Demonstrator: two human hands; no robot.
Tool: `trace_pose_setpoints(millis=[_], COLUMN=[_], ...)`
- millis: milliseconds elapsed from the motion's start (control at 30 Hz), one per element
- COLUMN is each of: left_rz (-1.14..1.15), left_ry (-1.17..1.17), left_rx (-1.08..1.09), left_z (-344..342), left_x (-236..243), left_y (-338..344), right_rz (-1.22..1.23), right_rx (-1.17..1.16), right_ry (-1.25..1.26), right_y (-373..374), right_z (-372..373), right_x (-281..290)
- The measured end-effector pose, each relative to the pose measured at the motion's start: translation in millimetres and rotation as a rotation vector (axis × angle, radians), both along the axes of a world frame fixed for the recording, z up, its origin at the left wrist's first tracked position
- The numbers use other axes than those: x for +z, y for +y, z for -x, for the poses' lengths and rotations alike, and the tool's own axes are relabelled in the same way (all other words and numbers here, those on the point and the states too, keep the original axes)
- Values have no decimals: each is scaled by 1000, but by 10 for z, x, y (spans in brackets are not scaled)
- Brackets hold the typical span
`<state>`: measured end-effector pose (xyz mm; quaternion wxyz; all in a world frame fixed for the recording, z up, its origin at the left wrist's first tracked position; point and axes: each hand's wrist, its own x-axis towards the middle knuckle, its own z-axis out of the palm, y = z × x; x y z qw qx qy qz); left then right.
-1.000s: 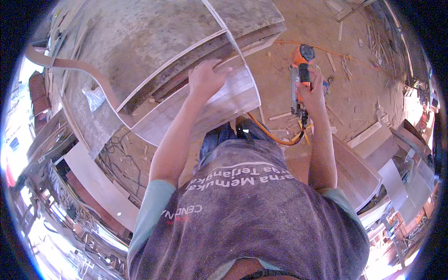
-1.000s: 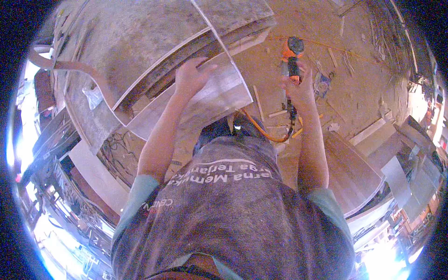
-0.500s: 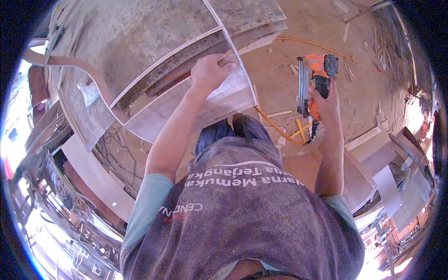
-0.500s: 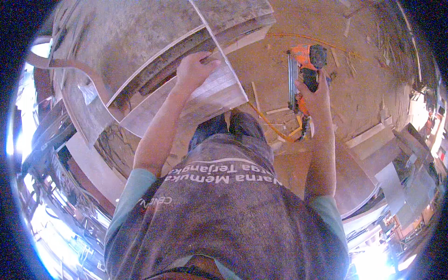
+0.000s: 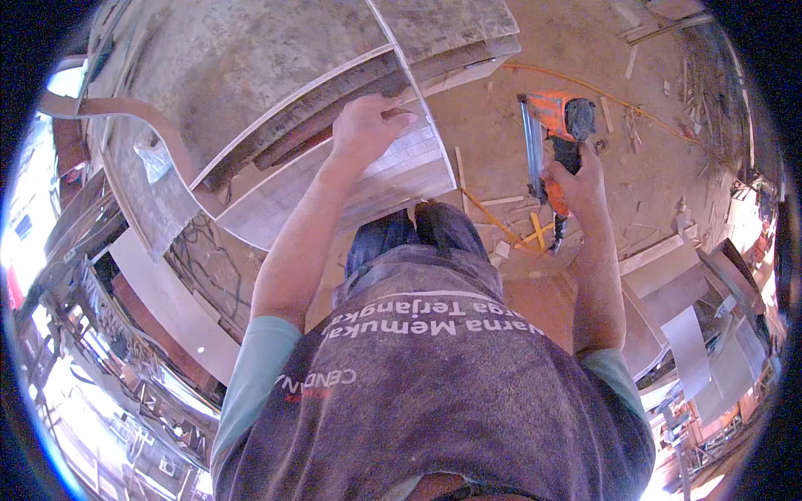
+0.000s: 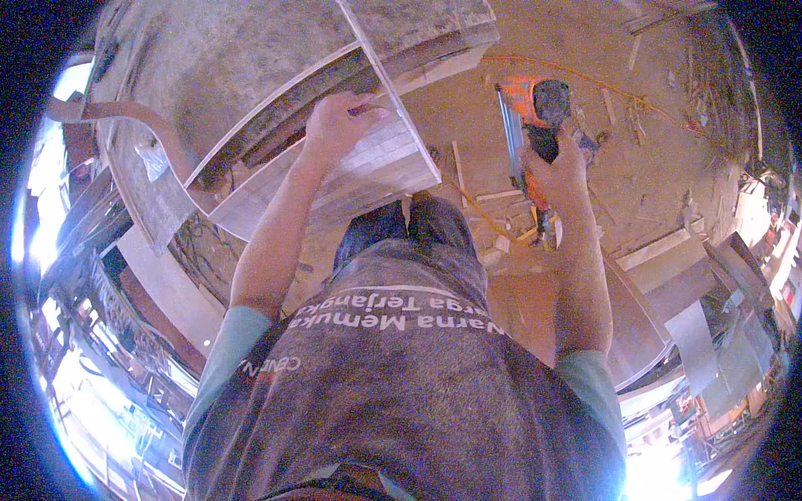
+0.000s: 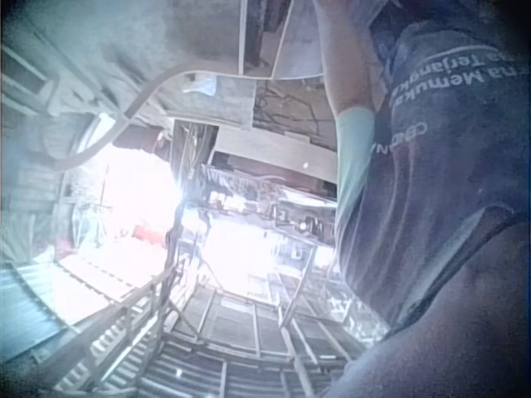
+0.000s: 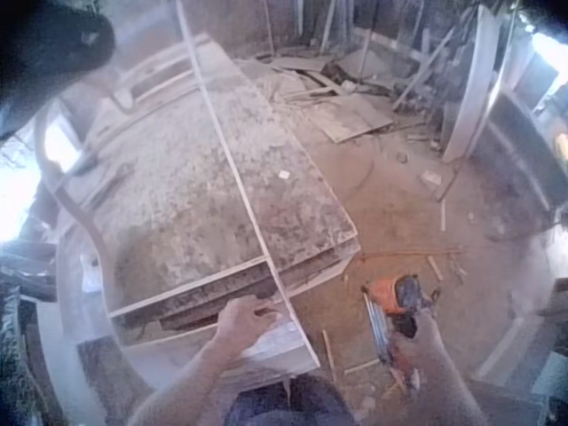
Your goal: The person selects thin wood strips, wipes adhesive onto them with a cloth, and then secures the strips to the edges of a curved wooden structure using a pneumatic nail gun.
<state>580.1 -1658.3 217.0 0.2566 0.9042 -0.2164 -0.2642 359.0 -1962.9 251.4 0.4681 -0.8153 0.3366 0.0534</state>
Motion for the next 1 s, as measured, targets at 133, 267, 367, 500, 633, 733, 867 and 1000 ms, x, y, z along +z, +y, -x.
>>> trace_pose_setpoints(millis=[133,267,367,500,633,733,867,1000], left_rz=[-1,42,42,34,52,75,66,60], left_ry=[-6,27,-32,-25,-40,-57,13,-26], left_rx=[-9,1,-39,-46,-38,-44,-26,-48], left_z=[-17,-52,-67,-68,-44,-47,-29,-20], left_x=[-51,-110,-176,-147,-200,-227,-181,-128], left_y=[-6,-24,17,-13,14,10,-7,-18], right_rz=[-75,-479,-429,-720,-964,-1039,-1028,-1121], right_rx=[18,-39,-40,-29,13,9,-46,-48], right_ry=[-74,3,88,205,255,278,329,292], right_y=[-72,-264,-25,-36,22,17,25,20], right_z=[-94,-199,-573,-661,-786,-810,-889,-920], right_x=[-151,-447,-97,-222,-266,-376,-495,-497])
